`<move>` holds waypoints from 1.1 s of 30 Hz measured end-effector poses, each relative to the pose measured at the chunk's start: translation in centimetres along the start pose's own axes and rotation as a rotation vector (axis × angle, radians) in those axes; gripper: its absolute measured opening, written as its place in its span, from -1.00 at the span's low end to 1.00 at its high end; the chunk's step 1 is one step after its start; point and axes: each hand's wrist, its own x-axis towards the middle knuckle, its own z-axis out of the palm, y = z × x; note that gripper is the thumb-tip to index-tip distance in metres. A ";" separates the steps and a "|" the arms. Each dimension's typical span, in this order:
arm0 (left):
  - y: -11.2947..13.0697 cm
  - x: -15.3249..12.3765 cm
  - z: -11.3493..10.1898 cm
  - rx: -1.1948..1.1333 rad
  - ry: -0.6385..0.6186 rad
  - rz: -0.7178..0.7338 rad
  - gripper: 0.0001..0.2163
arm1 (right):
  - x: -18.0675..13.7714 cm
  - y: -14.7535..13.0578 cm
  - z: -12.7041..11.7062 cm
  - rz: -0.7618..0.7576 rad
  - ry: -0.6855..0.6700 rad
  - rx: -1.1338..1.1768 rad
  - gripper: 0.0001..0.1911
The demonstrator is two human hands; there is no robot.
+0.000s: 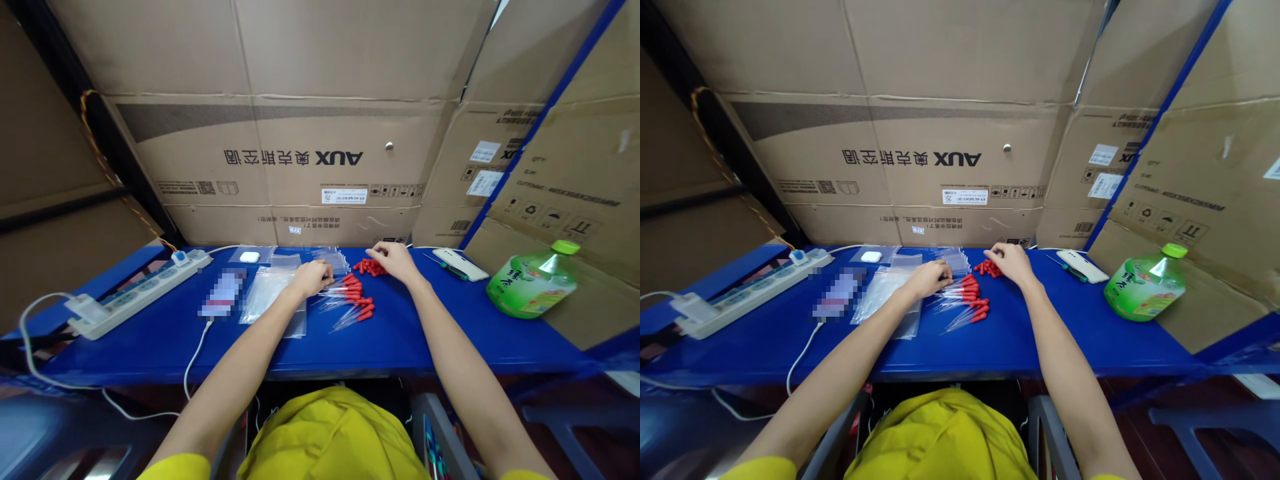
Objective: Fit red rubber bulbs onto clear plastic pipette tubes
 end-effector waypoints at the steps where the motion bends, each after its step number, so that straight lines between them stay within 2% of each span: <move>1: 0.1 -0.1 -0.2 0.006 -0.006 -0.007 -0.90 | 0.1 0.6 -0.3 0.054 0.072 -0.060 -0.63; 3: 0.1 -0.1 -0.4 0.015 -0.012 -0.027 -0.91 | 0.2 1.7 -0.8 0.151 0.143 -0.143 -0.69; 5: 0.1 -0.2 -0.6 0.010 -0.006 -0.050 -0.90 | 0.1 2.7 -1.0 0.242 0.158 -0.208 -0.73; 8: -0.1 -0.1 -0.6 -0.026 0.026 -0.066 -0.89 | -0.2 4.1 -0.9 0.342 0.135 -0.271 -0.66; 10: -0.2 0.0 -0.5 -0.064 0.046 -0.076 -0.89 | -0.2 4.9 -0.8 0.336 0.098 -0.268 -0.58; 14: -0.6 0.2 0.1 -0.175 0.074 -0.059 -0.90 | 0.1 6.0 -0.8 0.215 -0.024 -0.181 -0.55; 18: -0.6 0.4 0.6 -0.289 0.172 -0.023 -0.67 | 0.2 6.2 -0.6 0.190 -0.110 -0.184 -0.59; 20: -0.5 0.6 0.8 -0.307 0.222 -0.014 -0.62 | 0.2 6.2 -0.5 0.187 -0.121 -0.192 -0.60; 28: 0.1 0.7 0.9 -0.340 0.294 -0.023 -0.71 | 0.5 6.8 0.5 0.323 -0.090 -0.132 -0.51; 33: 0.4 0.6 0.9 -0.356 0.281 -0.018 -0.72 | 0.8 7.5 1.3 0.375 -0.136 -0.009 -0.23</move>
